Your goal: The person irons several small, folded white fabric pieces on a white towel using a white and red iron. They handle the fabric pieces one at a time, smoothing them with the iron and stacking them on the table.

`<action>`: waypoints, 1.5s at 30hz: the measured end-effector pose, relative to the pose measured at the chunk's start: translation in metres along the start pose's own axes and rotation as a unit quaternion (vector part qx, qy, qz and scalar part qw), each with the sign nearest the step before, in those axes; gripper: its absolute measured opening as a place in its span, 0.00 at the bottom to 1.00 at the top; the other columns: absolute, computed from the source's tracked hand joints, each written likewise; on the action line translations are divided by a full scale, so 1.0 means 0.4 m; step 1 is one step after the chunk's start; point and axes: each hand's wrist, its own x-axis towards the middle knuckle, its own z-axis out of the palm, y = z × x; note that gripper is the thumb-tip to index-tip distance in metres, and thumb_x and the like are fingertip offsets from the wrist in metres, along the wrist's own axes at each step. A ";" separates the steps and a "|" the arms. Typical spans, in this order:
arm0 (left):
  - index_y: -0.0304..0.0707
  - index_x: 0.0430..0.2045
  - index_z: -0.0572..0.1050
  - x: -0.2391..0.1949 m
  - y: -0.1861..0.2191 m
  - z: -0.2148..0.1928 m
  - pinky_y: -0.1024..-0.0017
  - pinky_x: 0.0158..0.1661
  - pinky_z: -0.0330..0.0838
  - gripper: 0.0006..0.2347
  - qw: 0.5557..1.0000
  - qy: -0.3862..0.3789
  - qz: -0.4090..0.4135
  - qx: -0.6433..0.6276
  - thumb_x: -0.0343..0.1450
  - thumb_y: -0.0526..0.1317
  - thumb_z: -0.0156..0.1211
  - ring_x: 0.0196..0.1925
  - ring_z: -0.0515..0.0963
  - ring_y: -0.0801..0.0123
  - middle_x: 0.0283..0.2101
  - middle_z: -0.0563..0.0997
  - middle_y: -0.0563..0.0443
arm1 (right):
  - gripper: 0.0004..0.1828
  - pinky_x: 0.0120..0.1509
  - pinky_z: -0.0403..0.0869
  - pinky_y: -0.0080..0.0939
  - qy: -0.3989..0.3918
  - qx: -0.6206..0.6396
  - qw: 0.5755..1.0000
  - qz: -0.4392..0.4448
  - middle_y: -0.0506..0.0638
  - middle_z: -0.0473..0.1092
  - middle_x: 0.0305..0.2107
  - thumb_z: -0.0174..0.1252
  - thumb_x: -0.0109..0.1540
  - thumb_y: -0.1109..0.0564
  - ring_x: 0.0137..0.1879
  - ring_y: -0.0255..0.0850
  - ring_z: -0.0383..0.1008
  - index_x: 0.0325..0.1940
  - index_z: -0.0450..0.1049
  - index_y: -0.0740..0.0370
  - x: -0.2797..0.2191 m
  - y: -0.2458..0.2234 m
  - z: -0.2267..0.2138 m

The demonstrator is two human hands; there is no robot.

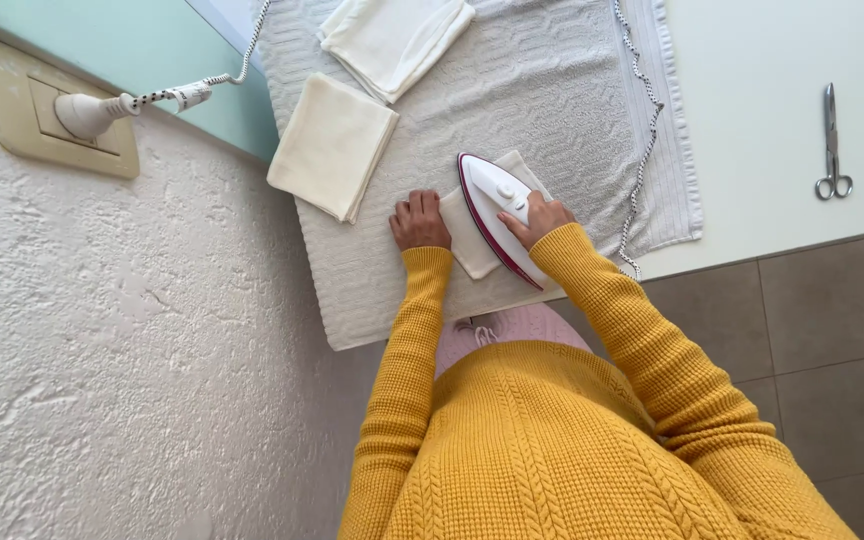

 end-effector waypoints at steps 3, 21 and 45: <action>0.43 0.38 0.76 -0.003 -0.017 0.028 0.62 0.44 0.72 0.04 1.000 -0.001 -0.007 -0.012 0.76 0.38 0.52 0.42 0.78 0.61 0.42 0.79 0.52 | 0.35 0.45 0.81 0.56 0.007 -0.002 1.000 -0.005 0.62 0.77 0.32 0.56 0.64 0.29 0.43 0.56 0.81 0.49 0.71 0.67 0.002 0.006 0.007; 0.35 0.51 0.70 -0.060 -0.025 -0.065 0.61 0.56 0.69 0.12 0.973 0.017 -0.085 -0.215 0.74 0.36 0.57 0.49 0.74 0.59 0.45 0.74 0.46 | 0.39 0.48 0.80 0.54 -0.018 -0.020 0.997 -0.075 0.67 0.76 0.37 0.56 0.63 0.28 0.44 0.59 0.80 0.53 0.69 0.70 -0.014 -0.023 0.024; 0.29 0.69 0.57 -0.189 -0.091 -0.165 0.57 0.74 0.46 0.24 0.998 -0.045 0.019 -0.047 0.74 0.30 0.43 0.78 0.53 0.57 0.74 0.58 0.43 | 0.36 0.49 0.80 0.55 -0.027 -0.026 0.998 -0.049 0.65 0.77 0.36 0.56 0.63 0.31 0.46 0.58 0.80 0.52 0.69 0.69 -0.104 -0.206 0.045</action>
